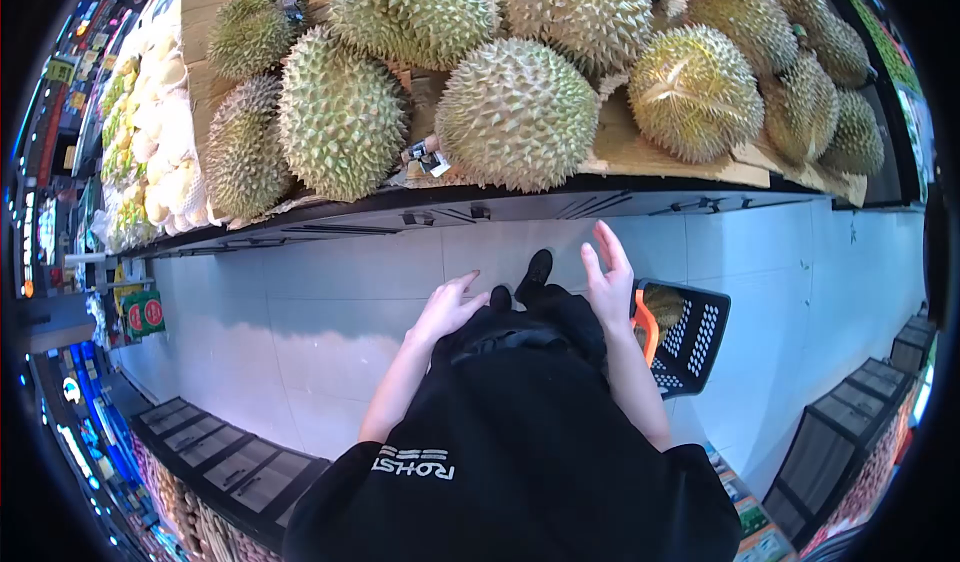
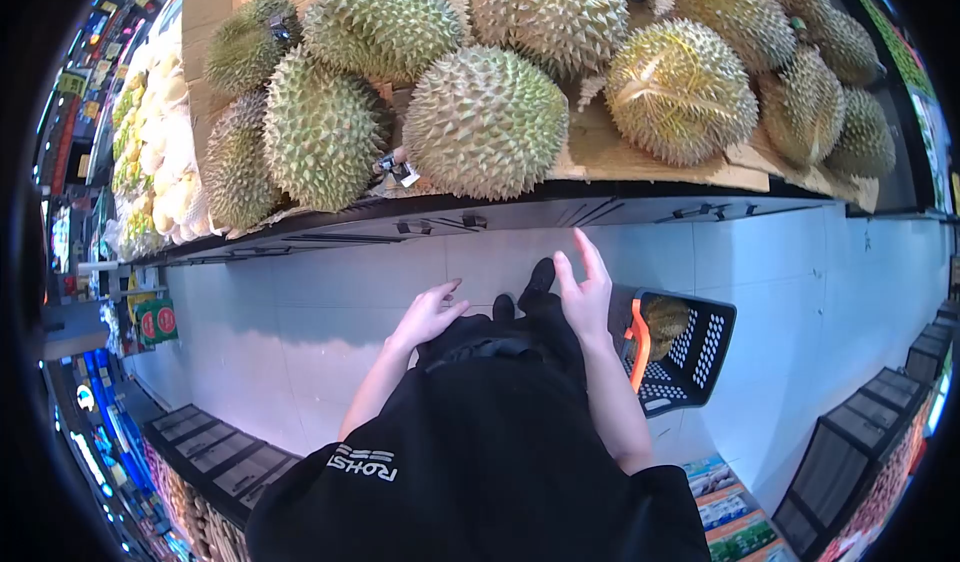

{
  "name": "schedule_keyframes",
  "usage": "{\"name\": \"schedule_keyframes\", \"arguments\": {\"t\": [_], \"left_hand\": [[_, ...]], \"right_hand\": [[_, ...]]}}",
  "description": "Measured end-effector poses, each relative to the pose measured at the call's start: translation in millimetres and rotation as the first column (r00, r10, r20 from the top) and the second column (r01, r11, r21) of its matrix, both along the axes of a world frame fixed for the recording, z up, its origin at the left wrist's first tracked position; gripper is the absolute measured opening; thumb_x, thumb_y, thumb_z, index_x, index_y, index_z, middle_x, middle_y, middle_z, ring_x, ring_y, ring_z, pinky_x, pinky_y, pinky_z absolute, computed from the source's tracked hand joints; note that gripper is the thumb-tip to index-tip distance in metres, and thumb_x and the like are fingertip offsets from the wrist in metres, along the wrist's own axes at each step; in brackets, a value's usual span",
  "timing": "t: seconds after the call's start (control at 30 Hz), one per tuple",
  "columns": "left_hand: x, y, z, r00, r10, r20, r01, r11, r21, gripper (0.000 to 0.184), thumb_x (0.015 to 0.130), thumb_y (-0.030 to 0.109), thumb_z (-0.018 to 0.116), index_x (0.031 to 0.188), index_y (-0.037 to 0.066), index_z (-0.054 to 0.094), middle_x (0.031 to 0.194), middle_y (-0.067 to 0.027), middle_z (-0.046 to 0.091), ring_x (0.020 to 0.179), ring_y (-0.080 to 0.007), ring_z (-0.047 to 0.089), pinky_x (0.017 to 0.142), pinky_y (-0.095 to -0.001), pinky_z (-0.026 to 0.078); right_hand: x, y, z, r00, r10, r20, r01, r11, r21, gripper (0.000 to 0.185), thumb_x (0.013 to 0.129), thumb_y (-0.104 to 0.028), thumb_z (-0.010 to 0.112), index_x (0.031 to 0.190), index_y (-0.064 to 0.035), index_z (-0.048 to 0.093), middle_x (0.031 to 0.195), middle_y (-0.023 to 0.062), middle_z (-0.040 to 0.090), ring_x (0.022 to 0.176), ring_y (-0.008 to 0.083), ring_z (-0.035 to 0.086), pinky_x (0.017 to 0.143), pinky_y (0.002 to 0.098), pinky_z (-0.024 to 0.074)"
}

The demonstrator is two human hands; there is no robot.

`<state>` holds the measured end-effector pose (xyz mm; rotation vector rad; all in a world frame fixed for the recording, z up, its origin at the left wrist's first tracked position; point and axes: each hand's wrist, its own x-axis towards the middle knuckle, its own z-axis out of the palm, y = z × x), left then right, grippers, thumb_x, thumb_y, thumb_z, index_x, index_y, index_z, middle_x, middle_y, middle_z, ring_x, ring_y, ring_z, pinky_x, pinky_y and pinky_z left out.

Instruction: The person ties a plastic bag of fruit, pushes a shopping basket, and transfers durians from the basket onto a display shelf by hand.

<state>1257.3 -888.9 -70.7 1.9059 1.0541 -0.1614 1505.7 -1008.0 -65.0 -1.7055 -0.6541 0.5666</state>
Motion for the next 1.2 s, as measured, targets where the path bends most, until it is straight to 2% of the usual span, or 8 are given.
{"name": "schedule_keyframes", "arguments": {"t": [0.13,0.27,0.37,0.5,0.6,0.63,0.8,1.2], "left_hand": [[-44.7,-11.4,-20.6,0.998,0.057,-0.021,-0.058,0.997,-0.049,0.062,0.086,0.038,0.065,0.132,-0.001,0.051,0.123,-0.0244,0.06,0.113,-0.0357,0.06,0.098,-0.0407,0.046],[-89.9,-20.5,-45.2,0.985,0.156,-0.072,-0.166,0.972,-0.165,0.063,0.086,0.038,0.067,0.132,-0.002,0.052,0.121,-0.0235,0.062,0.111,-0.0325,0.062,0.095,-0.0386,0.048],[-114.7,-22.1,-60.5,0.986,0.125,-0.108,-0.141,0.976,-0.165,0.062,0.086,0.037,0.067,0.131,-0.002,0.053,0.12,-0.0233,0.062,0.109,-0.0294,0.063,0.093,-0.037,0.049],[-134.5,-20.5,-87.4,0.995,0.099,-0.015,-0.1,0.976,-0.191,0.056,0.09,0.027,0.066,0.131,-0.007,0.05,0.115,-0.0197,0.064,0.105,-0.0244,0.062,0.094,-0.0343,0.048],[-136.2,-18.6,-93.3,0.998,0.058,-0.002,-0.057,0.974,-0.218,0.055,0.09,0.029,0.065,0.133,-0.003,0.05,0.119,-0.0228,0.062,0.108,-0.0268,0.062,0.094,-0.0361,0.048],[-129.6,-22.6,-86.2,1.0,0.018,0.004,-0.017,0.973,-0.229,0.055,0.09,0.029,0.065,0.133,-0.003,0.05,0.119,-0.0228,0.062,0.108,-0.0268,0.062,0.094,-0.0361,0.048],[-111.7,-20.0,-76.2,0.994,-0.1,-0.037,0.09,0.976,-0.198,0.056,0.091,0.029,0.063,0.134,-0.004,0.049,0.12,-0.0224,0.062,0.111,-0.0275,0.061,0.096,-0.0363,0.047],[-18.9,-40.1,-81.5,0.95,-0.311,-0.011,0.303,0.934,-0.19,0.053,0.091,0.028,0.064,0.132,-0.004,0.051,0.119,-0.0218,0.063,0.11,-0.026,0.062,0.095,-0.0346,0.048]], "right_hand": [[-7.9,-57.8,-29.4,0.964,-0.129,0.234,0.18,0.96,-0.213,0.045,0.089,-0.019,0.065,0.126,0.0045,0.054,0.126,0.0211,0.058,0.12,0.03,0.054,0.103,0.036,0.0399],[-20.7,-126.2,-47.2,0.825,-0.183,0.535,0.419,0.833,-0.362,0.051,0.088,-0.019,0.064,0.132,0.0026,0.049,0.135,0.0244,0.048,0.131,0.0391,0.039,0.109,0.045,0.0311],[-36.5,-173.2,-59.9,0.687,-0.089,0.721,0.615,0.6,-0.512,0.069,0.083,-0.028,0.067,0.139,0.0009,0.039,0.143,0.0261,0.037,0.136,0.0449,0.028,0.108,0.0563,0.0264],[-61.5,-241.1,-96.1,0.751,-0.176,0.637,0.639,0.439,-0.631,0.072,0.079,-0.033,0.071,0.136,0.0007,0.042,0.132,0.0254,0.045,0.129,0.0438,0.037,0.097,0.0585,0.0352],[-76.6,-269.3,-114.6,0.736,-0.356,0.576,0.674,0.459,-0.578,0.062,0.08,-0.035,0.071,0.128,-0.0008,0.051,0.103,0.0218,0.064,0.098,0.0377,0.061,0.086,0.0453,0.0468],[-76.7,-266.5,-100.2,0.78,-0.485,0.395,0.598,0.392,-0.699,0.054,0.081,-0.037,0.068,0.125,-0.007,0.056,0.097,0.0208,0.066,0.094,0.0374,0.064,0.082,0.0472,0.0489],[-77.2,-277.9,-93.5,0.829,-0.436,0.35,0.529,0.409,-0.744,0.031,0.081,-0.035,0.066,0.098,-0.0101,0.066,0.084,0.0166,0.068,0.084,0.0364,0.066,0.075,0.0482,0.0516],[-72.5,-282.1,-101.6,0.828,-0.416,0.377,0.535,0.384,-0.753,0.022,0.079,-0.032,0.067,0.088,-0.0117,0.065,0.078,0.0145,0.068,0.078,0.0348,0.067,0.071,0.048,0.0533]]}}
